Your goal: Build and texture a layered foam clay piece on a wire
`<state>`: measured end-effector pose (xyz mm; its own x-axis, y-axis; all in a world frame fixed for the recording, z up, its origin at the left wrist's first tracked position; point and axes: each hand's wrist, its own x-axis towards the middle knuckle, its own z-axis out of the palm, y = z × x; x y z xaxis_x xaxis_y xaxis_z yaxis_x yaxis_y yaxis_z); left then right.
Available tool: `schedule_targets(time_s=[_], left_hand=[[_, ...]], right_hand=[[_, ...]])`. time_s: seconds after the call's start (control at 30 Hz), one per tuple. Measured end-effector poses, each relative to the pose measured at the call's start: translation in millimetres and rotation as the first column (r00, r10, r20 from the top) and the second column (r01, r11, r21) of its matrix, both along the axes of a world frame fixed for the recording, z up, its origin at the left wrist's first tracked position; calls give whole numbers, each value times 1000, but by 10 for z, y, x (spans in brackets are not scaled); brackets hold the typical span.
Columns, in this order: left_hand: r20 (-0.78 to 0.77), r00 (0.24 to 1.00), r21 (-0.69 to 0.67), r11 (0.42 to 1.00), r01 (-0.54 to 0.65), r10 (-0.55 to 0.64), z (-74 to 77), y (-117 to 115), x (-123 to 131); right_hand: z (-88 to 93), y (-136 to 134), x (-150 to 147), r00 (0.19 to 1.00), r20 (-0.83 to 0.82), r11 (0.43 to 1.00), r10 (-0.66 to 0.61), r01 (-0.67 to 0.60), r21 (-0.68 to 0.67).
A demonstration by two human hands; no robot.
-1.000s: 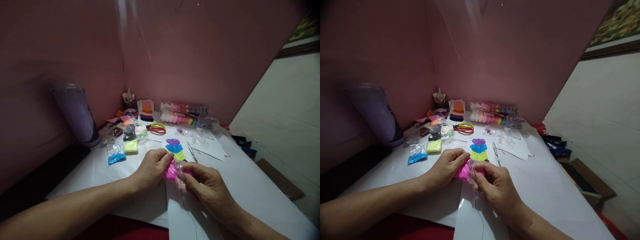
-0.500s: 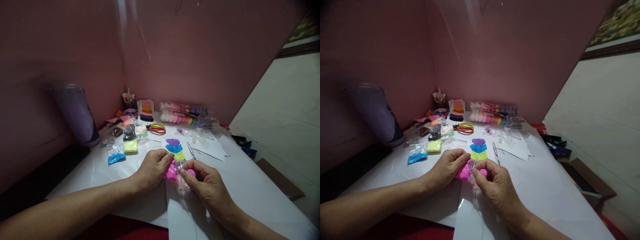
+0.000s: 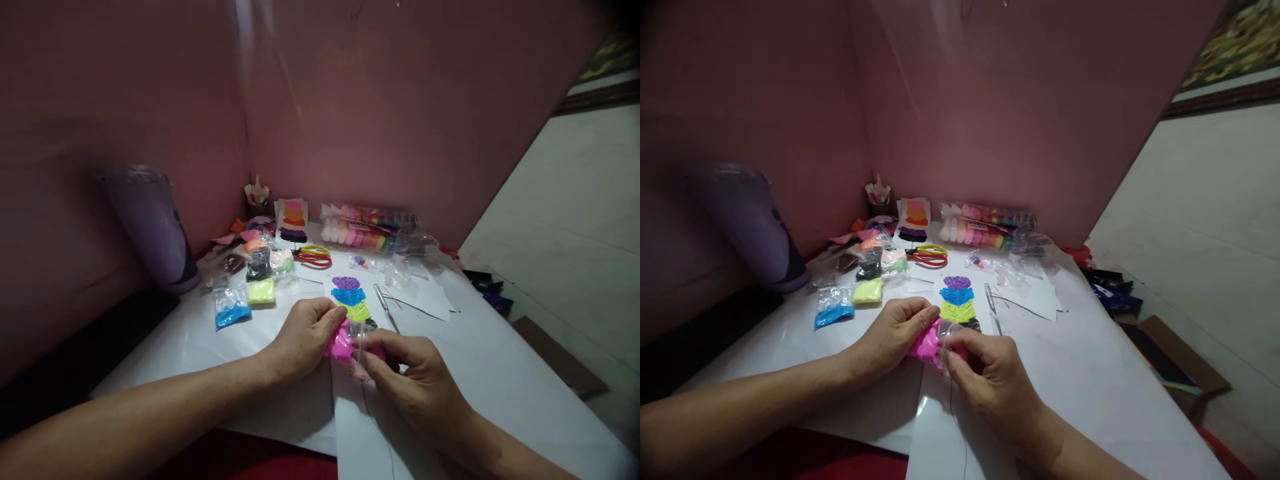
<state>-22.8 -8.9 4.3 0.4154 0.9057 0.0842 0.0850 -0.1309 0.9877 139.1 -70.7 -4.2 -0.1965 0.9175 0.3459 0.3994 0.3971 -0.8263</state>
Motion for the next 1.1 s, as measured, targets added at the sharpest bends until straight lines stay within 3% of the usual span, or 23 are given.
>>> schedule_targets(time_s=[0.1, 0.47, 0.7, 0.97, 1.1], left_hand=[[10, 1000, -10, 1000, 24, -24, -3, -12, 2], [-12, 1000, -11, 1000, -2, 2, -1, 21, -13], [-2, 1000, 1, 1000, 2, -2, -17, 27, 1], [-22, 999, 15, 1000, 25, -25, -50, 14, -1], [-3, 1000, 14, 1000, 8, -8, -38, 17, -11]], right_hand=[[-4, 5, 3, 999, 43, 999, 4, -6, 41], [-11, 1, -14, 965, -226, 980, -134, 95, -176], [14, -4, -60, 952, -285, 966, -109, 34, -257], [-15, -6, -85, 955, -289, 974, -71, 3, -228], [15, -14, -73, 946, -296, 969, -134, 62, -241]])
